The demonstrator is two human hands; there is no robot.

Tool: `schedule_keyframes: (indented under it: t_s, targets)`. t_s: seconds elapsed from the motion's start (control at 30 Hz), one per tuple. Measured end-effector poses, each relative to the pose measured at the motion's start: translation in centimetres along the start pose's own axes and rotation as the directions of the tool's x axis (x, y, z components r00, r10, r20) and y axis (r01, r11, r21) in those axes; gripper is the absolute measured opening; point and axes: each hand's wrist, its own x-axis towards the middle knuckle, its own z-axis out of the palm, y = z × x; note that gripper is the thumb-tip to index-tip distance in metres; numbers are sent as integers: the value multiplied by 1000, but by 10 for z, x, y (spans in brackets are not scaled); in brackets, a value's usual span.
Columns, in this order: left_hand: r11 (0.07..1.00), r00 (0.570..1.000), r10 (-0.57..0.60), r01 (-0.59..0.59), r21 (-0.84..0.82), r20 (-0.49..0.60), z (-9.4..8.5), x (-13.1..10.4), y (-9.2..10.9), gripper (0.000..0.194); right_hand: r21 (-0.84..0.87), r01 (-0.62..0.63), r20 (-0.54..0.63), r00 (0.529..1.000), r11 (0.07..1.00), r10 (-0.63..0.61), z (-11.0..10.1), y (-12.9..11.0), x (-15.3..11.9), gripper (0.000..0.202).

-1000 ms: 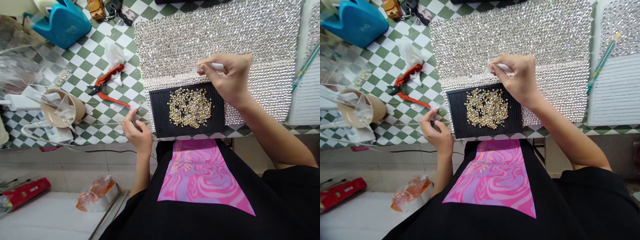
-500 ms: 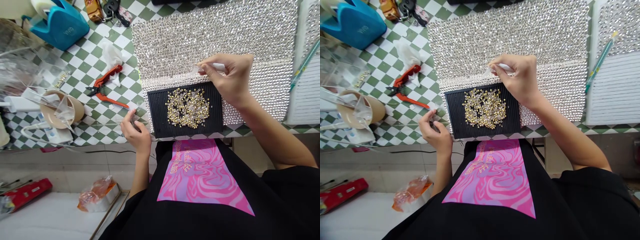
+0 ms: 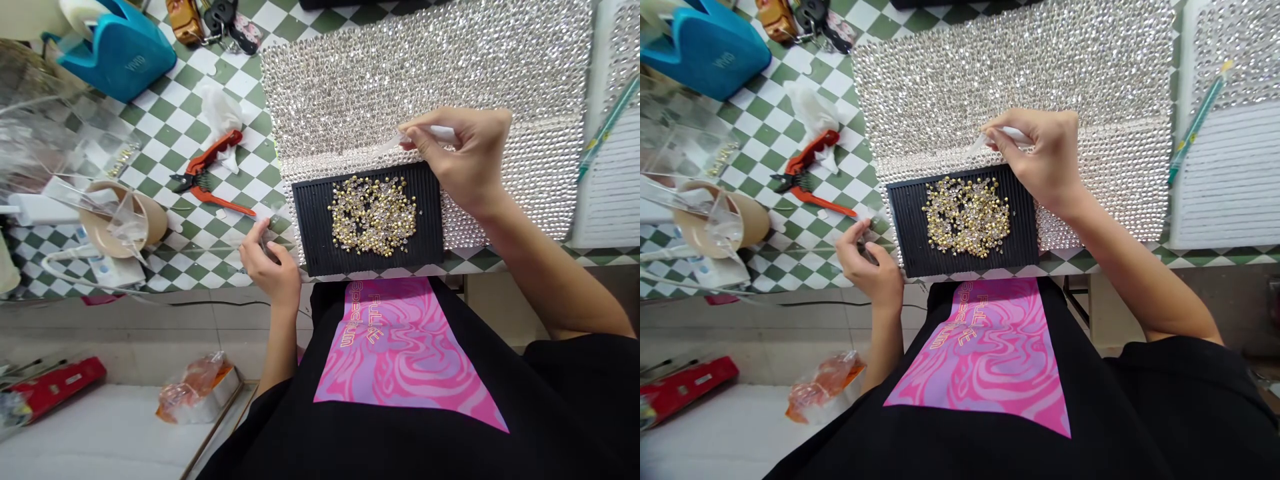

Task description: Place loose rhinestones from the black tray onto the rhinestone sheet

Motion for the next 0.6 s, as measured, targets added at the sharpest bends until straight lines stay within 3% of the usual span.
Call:
schedule_keyframes:
  t_s: [0.6]
  targets:
    - [999,999,-32,31,33,24,-1,0,2,38,-4,19,-6,1000,1000,-19,-8,4,-4,19]
